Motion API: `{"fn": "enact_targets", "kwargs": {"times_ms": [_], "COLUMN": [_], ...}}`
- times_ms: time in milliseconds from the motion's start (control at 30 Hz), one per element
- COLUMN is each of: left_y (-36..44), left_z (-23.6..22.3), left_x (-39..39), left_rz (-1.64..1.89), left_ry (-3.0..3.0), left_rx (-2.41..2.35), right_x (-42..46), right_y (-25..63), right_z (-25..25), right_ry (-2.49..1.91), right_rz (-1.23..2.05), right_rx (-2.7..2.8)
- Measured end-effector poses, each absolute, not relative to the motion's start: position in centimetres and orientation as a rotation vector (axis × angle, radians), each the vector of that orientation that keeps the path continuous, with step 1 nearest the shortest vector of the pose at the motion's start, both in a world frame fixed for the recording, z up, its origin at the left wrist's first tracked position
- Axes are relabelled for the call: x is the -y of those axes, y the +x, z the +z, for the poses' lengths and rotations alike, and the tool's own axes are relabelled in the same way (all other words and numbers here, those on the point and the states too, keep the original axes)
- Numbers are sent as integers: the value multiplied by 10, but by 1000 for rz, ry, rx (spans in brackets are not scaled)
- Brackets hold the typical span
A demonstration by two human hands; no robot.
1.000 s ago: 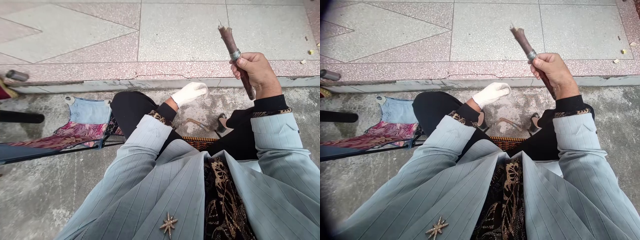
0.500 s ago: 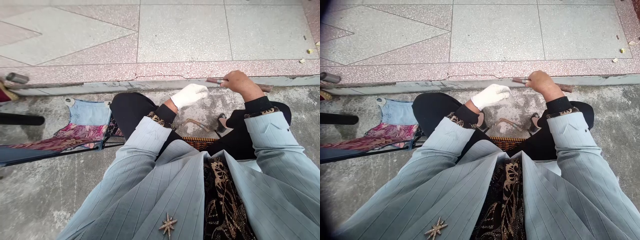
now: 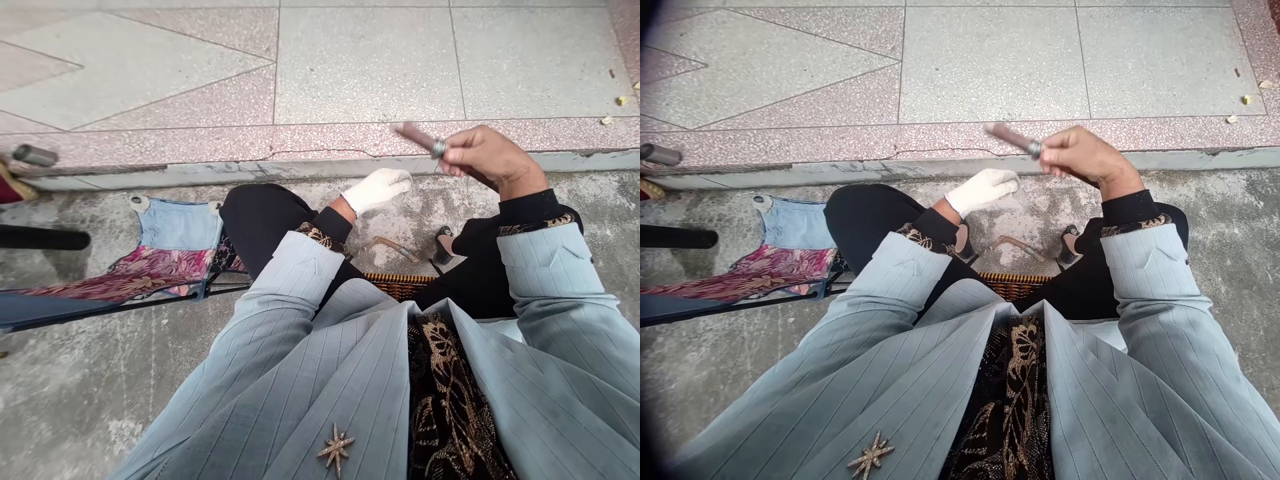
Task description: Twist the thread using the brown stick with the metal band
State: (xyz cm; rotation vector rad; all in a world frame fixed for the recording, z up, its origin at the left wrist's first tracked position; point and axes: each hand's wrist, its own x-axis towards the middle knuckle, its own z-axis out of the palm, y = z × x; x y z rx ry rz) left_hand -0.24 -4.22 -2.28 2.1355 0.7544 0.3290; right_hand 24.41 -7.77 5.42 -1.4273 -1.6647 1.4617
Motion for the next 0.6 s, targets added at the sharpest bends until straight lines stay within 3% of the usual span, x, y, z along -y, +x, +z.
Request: {"fn": "enact_targets", "kwargs": {"times_ms": [200,400,600], "left_y": [9,5,-5], "left_z": [-23,-17,-9], "left_x": [56,56,48], "left_rz": [211,248,166], "left_ry": [2141,2159,2405], "left_rx": [-596,-562,-876], "right_x": [67,57,63], "right_y": [239,234,225], "right_z": [37,27,26], "right_ry": [-1698,-2278,-2430], "right_rz": [1014,586,828], "right_rx": [1336,2065,2606]}}
